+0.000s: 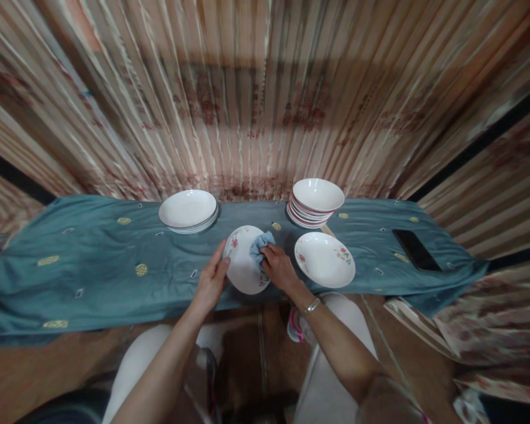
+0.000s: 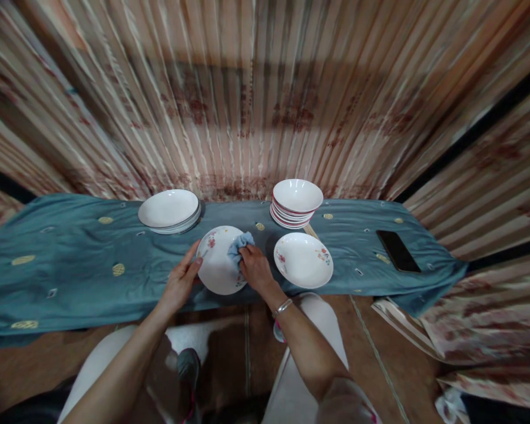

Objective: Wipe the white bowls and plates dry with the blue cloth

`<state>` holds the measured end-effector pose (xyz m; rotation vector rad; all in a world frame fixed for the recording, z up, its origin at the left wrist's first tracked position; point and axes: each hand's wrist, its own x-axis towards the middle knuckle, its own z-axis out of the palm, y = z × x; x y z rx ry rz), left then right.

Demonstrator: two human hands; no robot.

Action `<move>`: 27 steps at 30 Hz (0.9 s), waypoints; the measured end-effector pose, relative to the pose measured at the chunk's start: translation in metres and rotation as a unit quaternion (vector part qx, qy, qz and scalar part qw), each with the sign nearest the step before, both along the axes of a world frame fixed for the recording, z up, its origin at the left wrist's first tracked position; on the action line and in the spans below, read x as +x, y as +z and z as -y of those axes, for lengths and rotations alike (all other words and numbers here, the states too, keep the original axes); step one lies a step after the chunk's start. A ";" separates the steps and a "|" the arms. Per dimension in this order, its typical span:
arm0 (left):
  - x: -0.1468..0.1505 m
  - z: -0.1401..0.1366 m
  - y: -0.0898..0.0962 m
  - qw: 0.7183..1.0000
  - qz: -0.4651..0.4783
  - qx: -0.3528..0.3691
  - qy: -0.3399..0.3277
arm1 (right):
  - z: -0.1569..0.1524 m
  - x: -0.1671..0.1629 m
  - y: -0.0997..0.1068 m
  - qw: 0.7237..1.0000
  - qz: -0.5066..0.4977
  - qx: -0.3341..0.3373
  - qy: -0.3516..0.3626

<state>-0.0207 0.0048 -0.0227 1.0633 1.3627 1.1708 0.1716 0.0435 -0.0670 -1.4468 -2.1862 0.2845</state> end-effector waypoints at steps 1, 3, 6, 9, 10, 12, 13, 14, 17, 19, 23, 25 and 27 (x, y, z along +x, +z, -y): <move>0.000 0.000 0.001 1.000 0.000 0.000 0.001 | -0.003 -0.004 0.000 1.000 -0.011 0.001 -0.004; 0.000 0.001 0.001 1.000 -0.004 0.000 0.005 | -0.007 -0.012 0.001 0.999 -0.036 0.010 0.000; -0.001 0.001 -0.002 1.000 -0.010 0.004 0.004 | -0.007 -0.024 0.002 0.996 -0.071 0.036 0.030; -0.002 0.000 -0.004 1.000 -0.023 0.002 -0.003 | 0.000 -0.037 0.004 0.991 -0.106 0.050 0.068; -0.003 0.000 -0.005 0.999 -0.032 0.006 -0.004 | 0.004 -0.042 0.006 0.988 -0.120 0.053 0.080; -0.004 -0.002 -0.007 0.998 -0.059 0.035 -0.001 | 0.011 -0.052 0.010 0.984 -0.141 0.062 0.093; -0.004 -0.002 -0.008 0.996 -0.070 0.055 0.002 | 0.014 -0.057 0.012 0.982 -0.145 0.073 0.094; -0.004 -0.003 -0.009 0.995 -0.077 0.070 0.005 | 0.015 -0.062 0.014 0.982 -0.141 0.086 0.095; -0.004 -0.005 -0.013 0.995 -0.076 0.063 0.009 | 0.009 -0.070 0.020 0.981 -0.097 0.120 0.117; -0.004 -0.005 -0.014 0.997 -0.069 0.037 0.014 | -0.002 -0.071 0.024 0.982 -0.065 0.123 0.130; -0.003 -0.002 -0.012 0.999 -0.032 0.016 -0.008 | -0.028 -0.064 0.033 0.992 -0.028 0.095 0.084; -0.002 0.000 -0.009 1.000 -0.011 0.021 -0.010 | -0.036 -0.058 0.035 0.996 -0.018 0.079 0.045; -0.001 0.001 -0.008 1.000 -0.004 0.026 0.002 | -0.042 -0.053 0.037 0.998 -0.005 0.065 0.012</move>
